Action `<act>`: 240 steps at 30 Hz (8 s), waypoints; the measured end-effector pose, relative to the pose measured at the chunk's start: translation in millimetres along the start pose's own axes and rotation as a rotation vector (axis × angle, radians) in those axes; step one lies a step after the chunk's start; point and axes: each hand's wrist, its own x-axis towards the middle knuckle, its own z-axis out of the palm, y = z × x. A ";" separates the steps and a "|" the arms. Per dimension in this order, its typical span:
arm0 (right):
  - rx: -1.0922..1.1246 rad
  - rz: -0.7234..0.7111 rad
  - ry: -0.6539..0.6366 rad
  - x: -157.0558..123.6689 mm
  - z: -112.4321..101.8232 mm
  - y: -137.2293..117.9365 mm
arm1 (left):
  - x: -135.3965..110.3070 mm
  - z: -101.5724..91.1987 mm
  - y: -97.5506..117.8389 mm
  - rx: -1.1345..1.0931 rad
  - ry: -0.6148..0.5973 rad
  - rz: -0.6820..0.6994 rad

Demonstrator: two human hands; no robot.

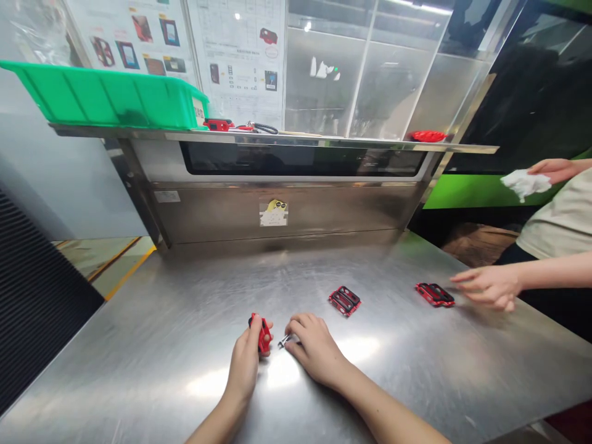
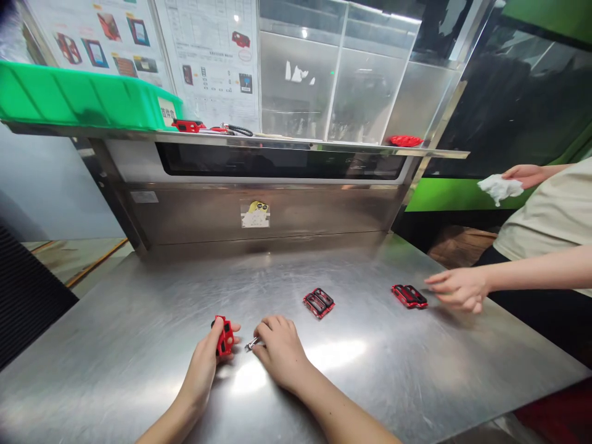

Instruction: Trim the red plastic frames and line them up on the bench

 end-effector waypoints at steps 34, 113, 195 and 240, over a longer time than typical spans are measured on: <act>0.920 0.021 0.233 -4.1 -14.2 -13.0 | -5.6 2.6 -0.7 -0.111 -0.223 -0.246; 0.864 0.265 0.006 4.5 7.7 -0.3 | -9.6 1.5 -10.2 -0.147 -0.540 -0.262; 0.525 -0.333 0.445 -10.0 -3.1 -17.3 | -16.4 4.6 -4.9 -0.208 -0.275 0.010; 1.102 0.397 0.089 1.2 0.0 -14.4 | -8.6 1.5 -9.3 0.167 -0.133 0.088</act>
